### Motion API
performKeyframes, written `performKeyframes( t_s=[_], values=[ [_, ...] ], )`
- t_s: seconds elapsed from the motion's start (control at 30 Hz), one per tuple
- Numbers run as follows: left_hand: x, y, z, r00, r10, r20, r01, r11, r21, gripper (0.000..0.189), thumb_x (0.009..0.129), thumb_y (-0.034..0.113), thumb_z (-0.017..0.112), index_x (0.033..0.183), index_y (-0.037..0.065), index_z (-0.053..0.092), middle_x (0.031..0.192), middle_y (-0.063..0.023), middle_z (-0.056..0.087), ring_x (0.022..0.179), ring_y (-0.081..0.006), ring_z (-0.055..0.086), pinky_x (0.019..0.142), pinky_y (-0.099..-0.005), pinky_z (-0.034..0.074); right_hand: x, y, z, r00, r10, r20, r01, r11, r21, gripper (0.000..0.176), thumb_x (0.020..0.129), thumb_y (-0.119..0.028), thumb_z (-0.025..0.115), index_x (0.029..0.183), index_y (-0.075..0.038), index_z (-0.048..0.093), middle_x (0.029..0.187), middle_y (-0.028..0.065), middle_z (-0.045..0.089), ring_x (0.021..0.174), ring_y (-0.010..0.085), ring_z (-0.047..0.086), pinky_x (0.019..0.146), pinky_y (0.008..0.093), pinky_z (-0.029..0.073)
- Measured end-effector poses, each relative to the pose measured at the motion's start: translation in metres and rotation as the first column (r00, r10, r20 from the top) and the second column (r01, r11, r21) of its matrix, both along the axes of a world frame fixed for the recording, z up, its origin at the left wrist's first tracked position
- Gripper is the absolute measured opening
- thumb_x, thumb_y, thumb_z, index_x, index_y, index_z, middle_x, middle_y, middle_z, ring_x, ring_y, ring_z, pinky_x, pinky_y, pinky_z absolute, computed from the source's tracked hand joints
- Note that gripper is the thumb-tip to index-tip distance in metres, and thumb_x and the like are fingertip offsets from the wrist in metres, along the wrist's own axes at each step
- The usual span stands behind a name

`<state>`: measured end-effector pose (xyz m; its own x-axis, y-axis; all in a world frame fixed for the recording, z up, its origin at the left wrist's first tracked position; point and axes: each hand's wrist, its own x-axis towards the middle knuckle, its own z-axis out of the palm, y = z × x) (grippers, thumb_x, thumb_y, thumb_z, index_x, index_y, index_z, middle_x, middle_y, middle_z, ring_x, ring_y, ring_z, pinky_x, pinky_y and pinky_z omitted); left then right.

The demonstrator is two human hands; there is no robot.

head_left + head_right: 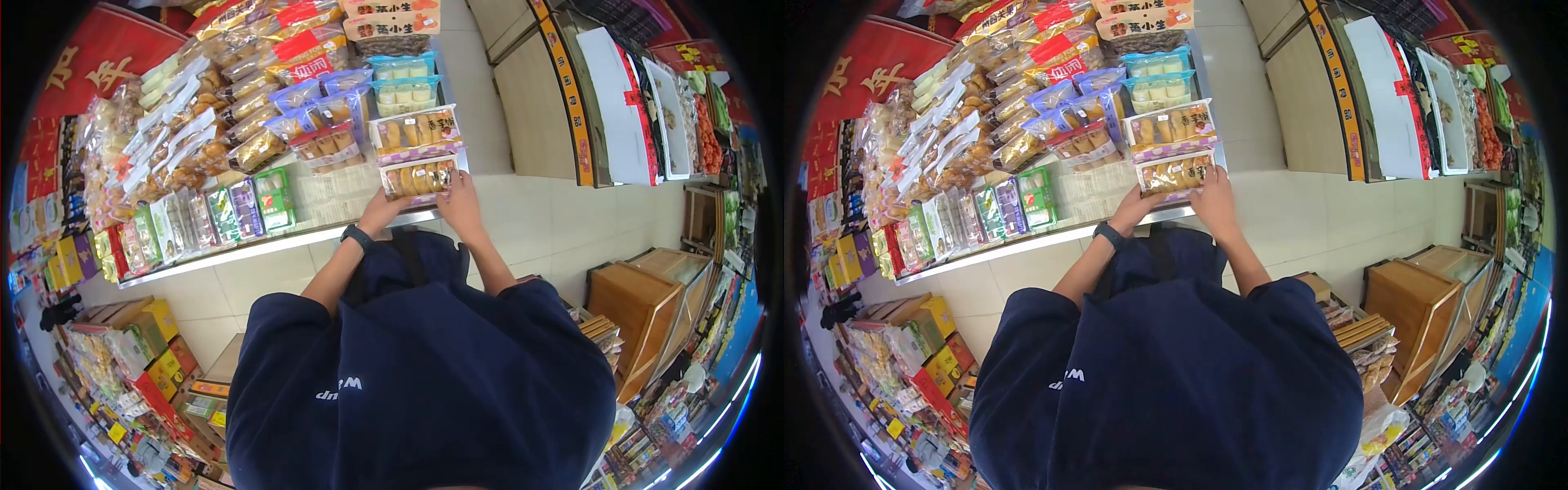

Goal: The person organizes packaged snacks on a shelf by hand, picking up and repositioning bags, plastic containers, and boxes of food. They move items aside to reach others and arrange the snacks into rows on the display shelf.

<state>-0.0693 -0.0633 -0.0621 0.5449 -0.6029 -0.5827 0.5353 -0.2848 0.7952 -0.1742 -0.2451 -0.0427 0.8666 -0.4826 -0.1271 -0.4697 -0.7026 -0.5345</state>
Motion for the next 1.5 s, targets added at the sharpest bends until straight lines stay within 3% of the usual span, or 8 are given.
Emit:
performKeyframes(
  t_s=[0.33, 0.63, 0.73, 0.83, 0.97, 1.27, 1.37, 1.5],
  values=[
    [-0.003, 0.003, -0.010, 0.999, -0.004, 0.036, 0.003, 1.000, 0.018, 0.061, 0.089, 0.024, 0.074, 0.137, -0.004, 0.046, 0.127, -0.0135, 0.063, 0.114, -0.0207, 0.060, 0.100, -0.0334, 0.046, -0.010, 0.008, -0.021, 0.998, 0.049, -0.042, -0.053, 0.993, -0.102, 0.069, 0.077, -0.020, 0.075, 0.134, 0.009, 0.048, 0.146, 0.0338, 0.035, 0.131, 0.0484, 0.040, 0.110, 0.0491, 0.038],
    [0.009, 0.067, -0.010, 0.953, -0.200, 0.229, 0.144, 0.960, 0.240, 0.076, 0.091, 0.031, 0.072, 0.146, -0.008, 0.037, 0.149, -0.0222, 0.045, 0.133, -0.0286, 0.050, 0.109, -0.0363, 0.040, -0.004, 0.030, -0.020, 0.995, -0.071, 0.073, 0.086, 0.970, -0.229, 0.060, 0.082, -0.022, 0.072, 0.132, 0.006, 0.054, 0.135, 0.0330, 0.050, 0.122, 0.0468, 0.050, 0.106, 0.0499, 0.041],
    [0.029, 0.144, -0.006, 0.954, -0.183, 0.237, 0.172, 0.983, 0.069, 0.075, 0.091, 0.033, 0.073, 0.145, -0.008, 0.040, 0.141, -0.0258, 0.053, 0.128, -0.0318, 0.055, 0.106, -0.0359, 0.045, 0.017, 0.031, -0.030, 0.944, -0.302, 0.134, 0.282, 0.947, 0.155, 0.042, 0.091, -0.029, 0.068, 0.120, 0.002, 0.061, 0.106, 0.0200, 0.069, 0.099, 0.0312, 0.067, 0.083, 0.0403, 0.053],
    [0.042, 0.233, 0.004, 0.984, -0.031, 0.175, 0.042, 0.998, -0.055, 0.063, 0.093, 0.028, 0.071, 0.141, -0.006, 0.047, 0.136, -0.0227, 0.058, 0.121, -0.0284, 0.060, 0.102, -0.0348, 0.048, 0.075, 0.041, -0.006, 0.682, -0.710, -0.175, 0.529, 0.313, 0.789, 0.038, 0.097, -0.038, 0.062, 0.104, 0.000, 0.063, 0.084, 0.0070, 0.069, 0.076, 0.0183, 0.068, 0.062, 0.0306, 0.050],
    [0.047, 0.356, -0.003, 0.990, 0.122, 0.077, -0.123, 0.992, 0.012, 0.059, 0.093, 0.025, 0.071, 0.139, -0.005, 0.049, 0.131, -0.0172, 0.062, 0.117, -0.0223, 0.061, 0.101, -0.0339, 0.048, 0.117, 0.029, -0.026, 0.677, -0.701, -0.224, 0.488, 0.199, 0.850, 0.033, 0.100, -0.035, 0.058, 0.099, -0.002, 0.061, 0.084, 0.0089, 0.066, 0.072, 0.0189, 0.066, 0.046, 0.0222, 0.040],
    [0.060, 0.479, -0.004, 0.983, 0.178, -0.033, -0.167, 0.964, 0.207, 0.054, 0.095, 0.031, 0.067, 0.138, 0.002, 0.054, 0.126, -0.0094, 0.066, 0.115, -0.0179, 0.060, 0.094, -0.0323, 0.046, 0.123, 0.055, -0.032, 0.607, -0.756, -0.245, 0.562, 0.191, 0.805, 0.022, 0.097, -0.026, 0.061, 0.105, -0.005, 0.062, 0.096, 0.0078, 0.068, 0.083, 0.0204, 0.067, 0.064, 0.0315, 0.046],
    [0.067, 0.485, -0.006, 0.984, 0.169, -0.050, -0.154, 0.964, 0.217, 0.053, 0.096, 0.037, 0.064, 0.137, 0.004, 0.055, 0.126, -0.0090, 0.066, 0.117, -0.0191, 0.060, 0.098, -0.0346, 0.045, 0.123, 0.086, -0.031, 0.615, -0.778, -0.127, 0.599, 0.356, 0.717, 0.024, 0.097, -0.025, 0.058, 0.108, -0.004, 0.062, 0.096, 0.0072, 0.067, 0.083, 0.0192, 0.067, 0.063, 0.0307, 0.047],
    [0.065, 0.474, -0.009, 0.942, 0.298, -0.155, -0.262, 0.940, 0.217, 0.041, 0.097, 0.036, 0.061, 0.125, 0.005, 0.059, 0.119, -0.0097, 0.068, 0.114, -0.0201, 0.062, 0.095, -0.0349, 0.047, 0.116, 0.189, -0.053, 0.893, -0.449, 0.039, 0.332, 0.714, 0.616, 0.030, 0.089, -0.021, 0.061, 0.110, 0.000, 0.067, 0.086, 0.0069, 0.069, 0.074, 0.0154, 0.067, 0.061, 0.0300, 0.053]
  ],
)
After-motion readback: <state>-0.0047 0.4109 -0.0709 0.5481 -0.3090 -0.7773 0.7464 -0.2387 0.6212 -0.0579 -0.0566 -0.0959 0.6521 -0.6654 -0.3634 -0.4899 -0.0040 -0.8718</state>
